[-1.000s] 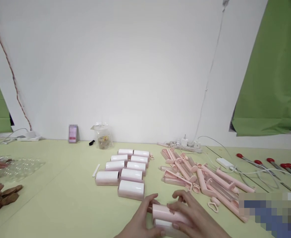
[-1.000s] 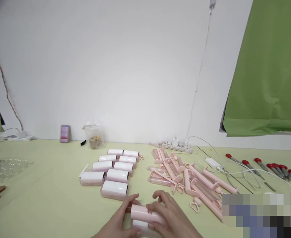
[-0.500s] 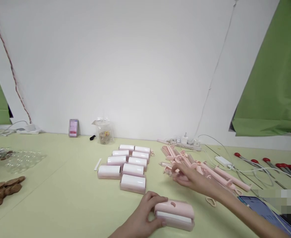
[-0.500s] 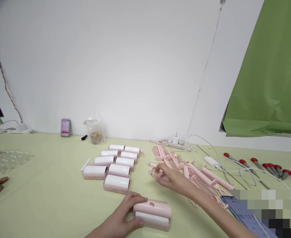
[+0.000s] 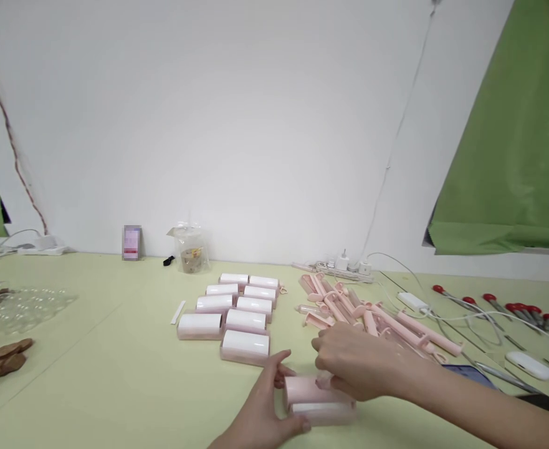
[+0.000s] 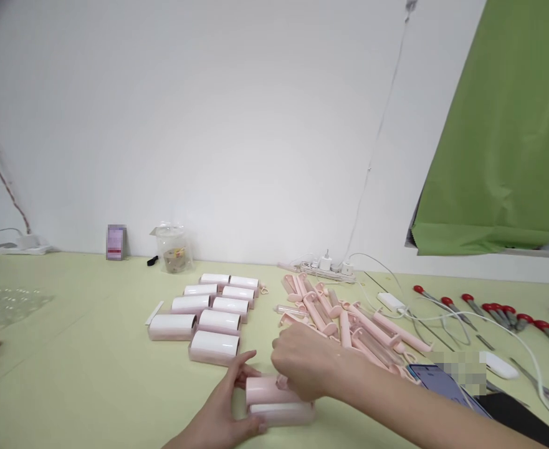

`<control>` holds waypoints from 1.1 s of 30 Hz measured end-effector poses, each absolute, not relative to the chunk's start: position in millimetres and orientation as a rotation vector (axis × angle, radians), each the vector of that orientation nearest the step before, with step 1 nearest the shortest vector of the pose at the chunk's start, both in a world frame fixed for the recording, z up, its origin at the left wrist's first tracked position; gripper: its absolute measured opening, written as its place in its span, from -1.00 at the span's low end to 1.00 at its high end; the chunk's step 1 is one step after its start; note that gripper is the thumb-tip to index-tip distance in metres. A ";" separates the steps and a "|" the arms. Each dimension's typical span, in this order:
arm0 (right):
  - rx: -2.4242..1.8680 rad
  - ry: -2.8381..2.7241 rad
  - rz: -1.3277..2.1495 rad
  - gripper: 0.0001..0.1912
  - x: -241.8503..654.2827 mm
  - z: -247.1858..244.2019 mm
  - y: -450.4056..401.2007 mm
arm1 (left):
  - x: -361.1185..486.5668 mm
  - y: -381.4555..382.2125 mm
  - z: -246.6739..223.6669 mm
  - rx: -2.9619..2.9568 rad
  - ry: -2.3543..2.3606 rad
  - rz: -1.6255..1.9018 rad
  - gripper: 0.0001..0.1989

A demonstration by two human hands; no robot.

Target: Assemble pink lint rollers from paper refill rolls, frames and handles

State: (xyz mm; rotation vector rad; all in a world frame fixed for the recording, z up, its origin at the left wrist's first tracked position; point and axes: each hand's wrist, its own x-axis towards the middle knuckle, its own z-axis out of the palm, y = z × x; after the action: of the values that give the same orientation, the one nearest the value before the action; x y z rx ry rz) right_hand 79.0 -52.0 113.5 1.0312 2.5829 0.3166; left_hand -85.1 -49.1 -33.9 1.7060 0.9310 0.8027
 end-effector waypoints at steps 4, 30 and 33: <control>1.091 2.490 0.291 -0.88 58.0 115.8 -47.7 | -81.6 -55.9 -34.5 1.796 1.009 0.862 -0.29; 1.831 2.659 -0.672 -0.69 155.9 104.4 41.8 | -61.3 -53.9 27.6 1.775 1.112 0.929 0.16; 1.877 2.737 -0.546 -0.77 145.2 72.8 66.2 | -33.5 -43.4 44.0 1.599 0.995 1.122 0.01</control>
State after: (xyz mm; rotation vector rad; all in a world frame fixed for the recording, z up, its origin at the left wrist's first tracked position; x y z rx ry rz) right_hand 145.2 66.2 72.8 1.8770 2.7370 -0.5457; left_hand -33.5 -43.4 44.0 1.5986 0.9949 1.1215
